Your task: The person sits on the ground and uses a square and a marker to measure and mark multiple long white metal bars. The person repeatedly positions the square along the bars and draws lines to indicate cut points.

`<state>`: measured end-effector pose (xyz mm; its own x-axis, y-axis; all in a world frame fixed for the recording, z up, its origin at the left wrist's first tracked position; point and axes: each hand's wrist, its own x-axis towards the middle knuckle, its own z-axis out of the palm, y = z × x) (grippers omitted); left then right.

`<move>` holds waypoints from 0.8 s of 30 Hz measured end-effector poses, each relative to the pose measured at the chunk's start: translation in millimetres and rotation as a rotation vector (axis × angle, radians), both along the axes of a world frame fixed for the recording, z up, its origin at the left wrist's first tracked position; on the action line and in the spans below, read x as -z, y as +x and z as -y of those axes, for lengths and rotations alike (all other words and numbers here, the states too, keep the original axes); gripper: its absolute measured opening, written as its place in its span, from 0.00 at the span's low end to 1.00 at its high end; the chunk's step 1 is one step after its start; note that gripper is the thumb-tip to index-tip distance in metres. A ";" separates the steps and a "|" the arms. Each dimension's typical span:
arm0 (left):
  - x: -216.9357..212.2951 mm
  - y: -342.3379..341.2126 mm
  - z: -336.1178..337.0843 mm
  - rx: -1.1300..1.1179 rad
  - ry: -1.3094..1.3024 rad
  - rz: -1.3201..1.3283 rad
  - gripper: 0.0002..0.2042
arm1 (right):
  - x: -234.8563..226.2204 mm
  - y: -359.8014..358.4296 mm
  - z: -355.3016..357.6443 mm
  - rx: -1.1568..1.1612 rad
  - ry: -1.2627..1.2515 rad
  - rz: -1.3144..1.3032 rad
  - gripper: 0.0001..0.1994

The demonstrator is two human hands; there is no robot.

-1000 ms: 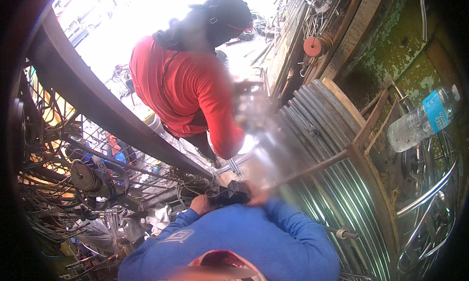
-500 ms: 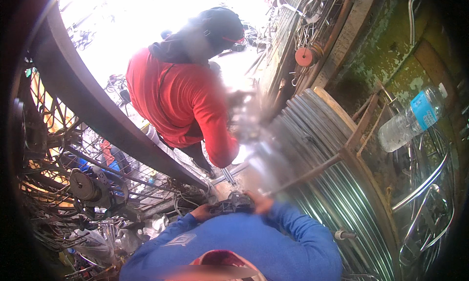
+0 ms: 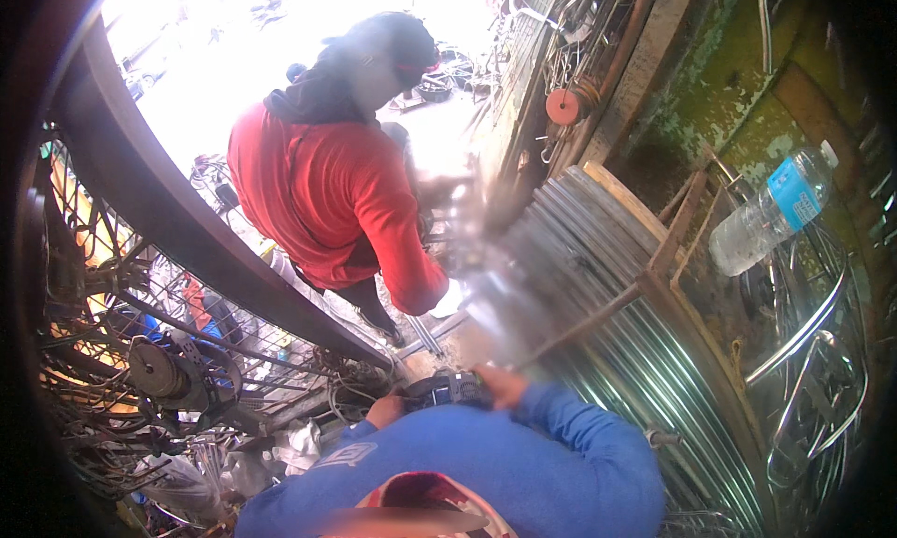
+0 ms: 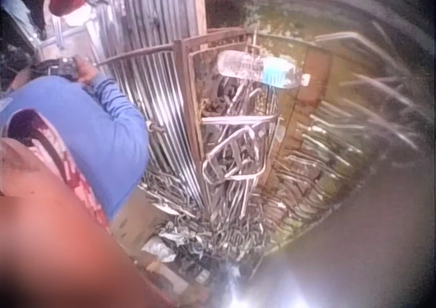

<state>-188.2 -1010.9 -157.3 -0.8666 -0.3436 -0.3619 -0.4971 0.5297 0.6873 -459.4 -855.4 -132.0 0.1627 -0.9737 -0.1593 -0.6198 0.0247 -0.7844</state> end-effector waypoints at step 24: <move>0.3 -18.7 0.7 0.059 -0.088 -0.041 0.17 | -10.4 43.8 -11.1 0.194 0.145 -0.453 0.21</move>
